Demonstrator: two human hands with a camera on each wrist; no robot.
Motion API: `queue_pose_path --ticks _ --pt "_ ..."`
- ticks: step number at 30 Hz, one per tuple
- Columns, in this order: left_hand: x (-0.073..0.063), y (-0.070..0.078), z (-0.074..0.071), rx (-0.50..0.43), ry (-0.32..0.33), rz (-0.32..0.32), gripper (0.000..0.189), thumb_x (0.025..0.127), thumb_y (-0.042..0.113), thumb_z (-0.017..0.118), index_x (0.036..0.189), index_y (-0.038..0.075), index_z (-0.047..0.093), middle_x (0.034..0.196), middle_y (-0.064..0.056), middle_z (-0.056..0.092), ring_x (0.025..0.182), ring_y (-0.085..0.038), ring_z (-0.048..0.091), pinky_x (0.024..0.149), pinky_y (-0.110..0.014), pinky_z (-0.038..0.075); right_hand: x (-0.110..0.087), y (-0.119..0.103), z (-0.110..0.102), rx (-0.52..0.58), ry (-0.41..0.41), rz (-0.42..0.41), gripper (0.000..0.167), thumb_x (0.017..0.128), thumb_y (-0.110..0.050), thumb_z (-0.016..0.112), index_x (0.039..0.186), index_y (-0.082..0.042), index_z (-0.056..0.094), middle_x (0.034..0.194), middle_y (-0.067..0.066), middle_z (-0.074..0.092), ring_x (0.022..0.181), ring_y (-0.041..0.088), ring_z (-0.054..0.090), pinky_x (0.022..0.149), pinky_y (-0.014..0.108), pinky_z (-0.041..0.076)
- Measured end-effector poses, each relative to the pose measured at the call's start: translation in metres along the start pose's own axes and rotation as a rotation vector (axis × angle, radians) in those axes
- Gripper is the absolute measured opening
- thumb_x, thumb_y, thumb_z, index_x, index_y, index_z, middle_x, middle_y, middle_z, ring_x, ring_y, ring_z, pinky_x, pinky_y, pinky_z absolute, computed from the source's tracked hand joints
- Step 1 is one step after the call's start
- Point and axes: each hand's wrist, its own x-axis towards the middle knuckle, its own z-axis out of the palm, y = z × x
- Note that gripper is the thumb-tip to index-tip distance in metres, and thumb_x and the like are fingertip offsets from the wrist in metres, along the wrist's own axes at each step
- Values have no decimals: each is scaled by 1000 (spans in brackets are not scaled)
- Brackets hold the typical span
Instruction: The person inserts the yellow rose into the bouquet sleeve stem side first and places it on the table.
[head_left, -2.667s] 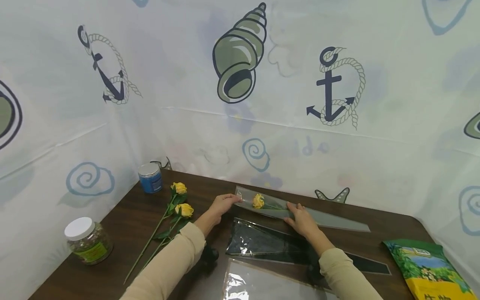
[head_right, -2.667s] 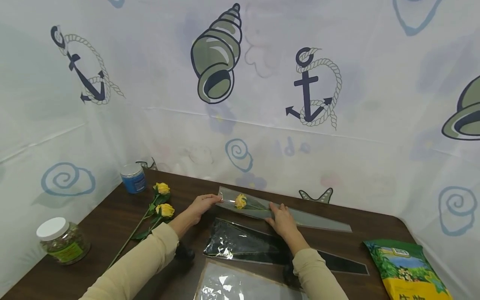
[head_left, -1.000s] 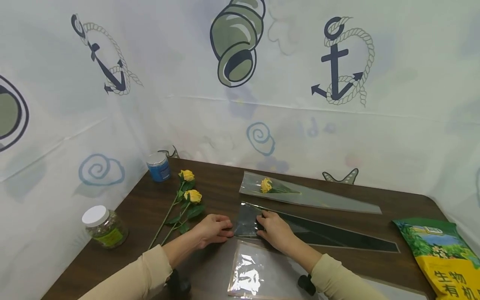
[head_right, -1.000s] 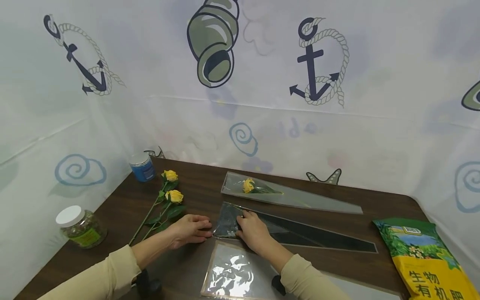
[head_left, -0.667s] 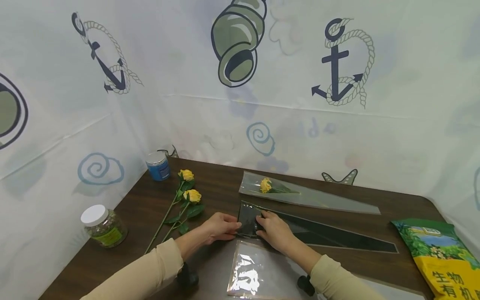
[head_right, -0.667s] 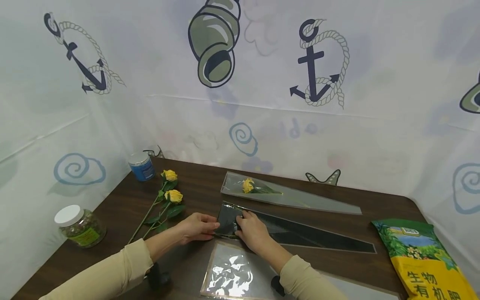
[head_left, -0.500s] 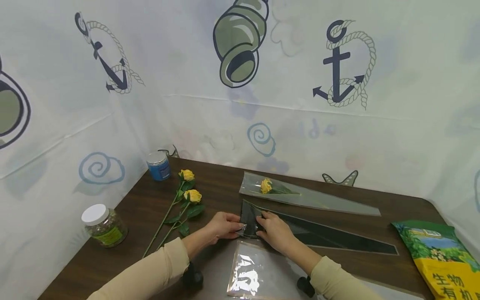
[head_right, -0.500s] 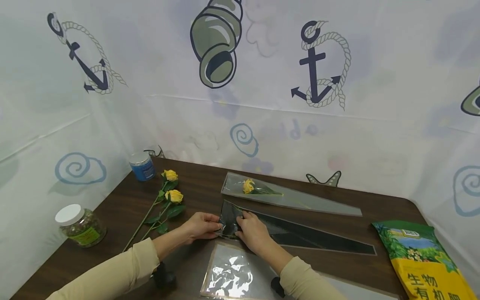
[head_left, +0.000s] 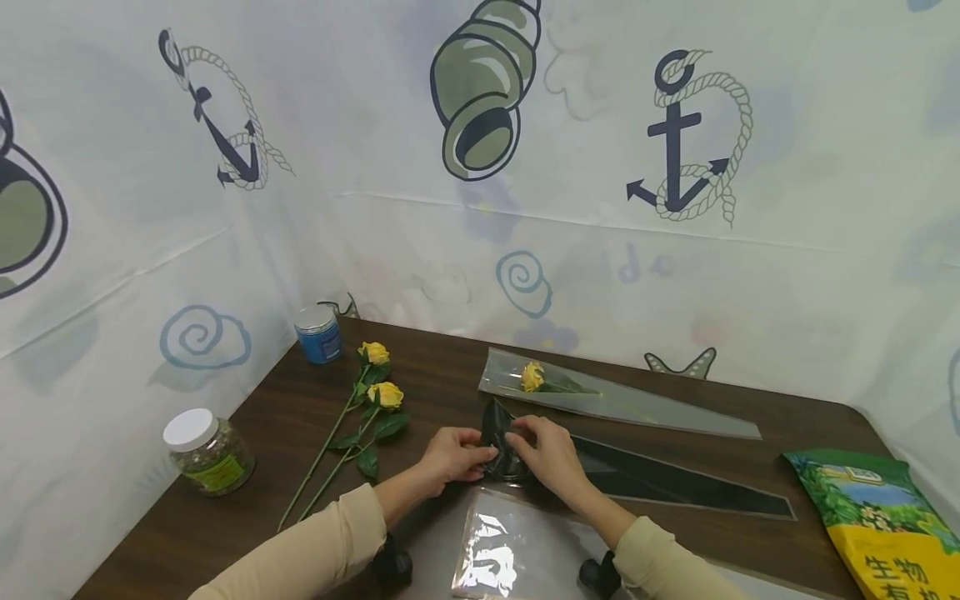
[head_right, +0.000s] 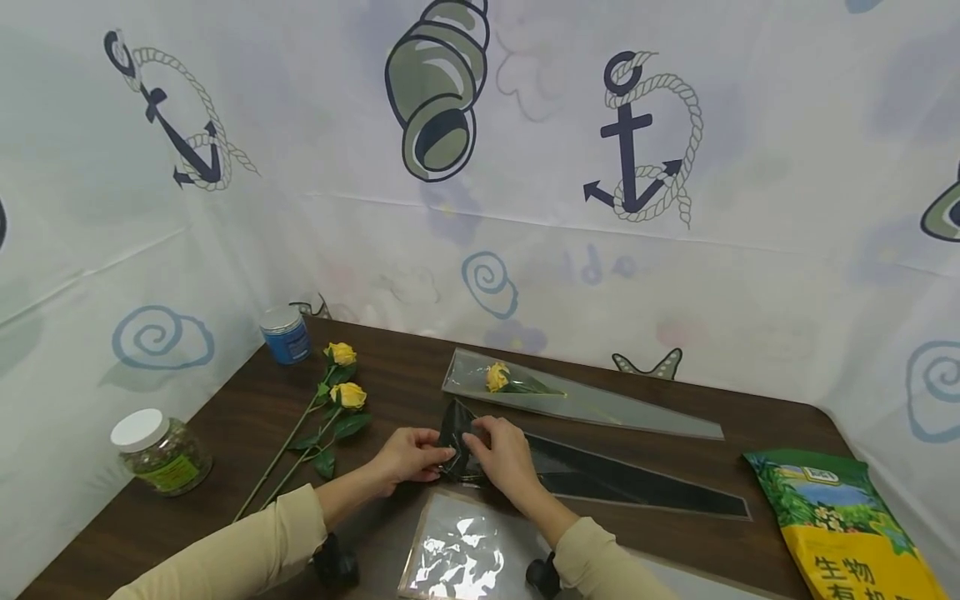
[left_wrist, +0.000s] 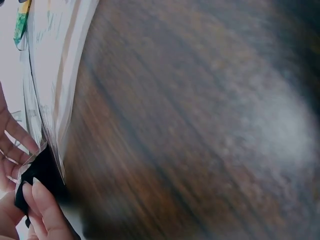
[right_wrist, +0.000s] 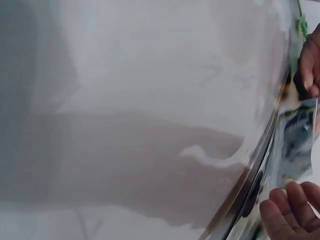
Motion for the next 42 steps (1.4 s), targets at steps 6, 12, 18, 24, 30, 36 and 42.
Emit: queue_pose_path --ticks 6,12,18,24,30,36,42 --pt "-2 2 4 1 -14 35 46 83 6 69 122 -13 53 84 -8 68 57 -6 58 60 -27 56 7 -8 8 93 18 131 32 87 -29 67 104 -2 61 65 -2 49 53 7 39 50 22 34" --pt "-3 2 4 -25 -29 42 48 86 11 68 124 -13 51 87 -7 67 59 -7 59 61 -27 56 7 -8 12 103 42 149 20 87 -16 67 101 -2 65 63 -3 50 51 6 39 47 21 33" --pt "2 1 -1 -55 20 54 37 90 10 62 121 -8 57 87 -10 69 58 -7 60 59 -26 56 8 -7 11 73 65 106 17 86 -10 66 101 -3 70 62 -4 55 53 5 42 50 21 35" --pt "8 -2 -4 -44 99 69 32 89 6 60 119 -7 59 93 -15 69 55 -7 60 55 -26 55 6 -9 8 97 47 51 19 85 -3 65 103 1 70 64 2 65 51 7 58 45 19 38" --pt "15 -2 -6 -35 135 80 22 87 9 63 102 -7 66 71 -4 66 51 -6 58 52 -24 54 7 -14 2 138 68 29 19 84 0 65 102 2 71 70 7 69 55 13 65 48 18 43" --pt "22 0 -10 3 158 34 14 84 6 65 89 -6 67 58 0 59 48 -5 56 49 -23 53 3 -17 -3 176 108 54 17 84 0 66 100 2 72 78 10 70 57 12 66 51 16 47" --pt "22 9 -15 12 115 -15 14 81 7 69 90 -3 68 69 -2 63 58 -8 60 58 -27 56 -1 -18 -6 290 67 107 19 85 2 64 103 6 69 85 17 70 62 21 69 56 17 52"
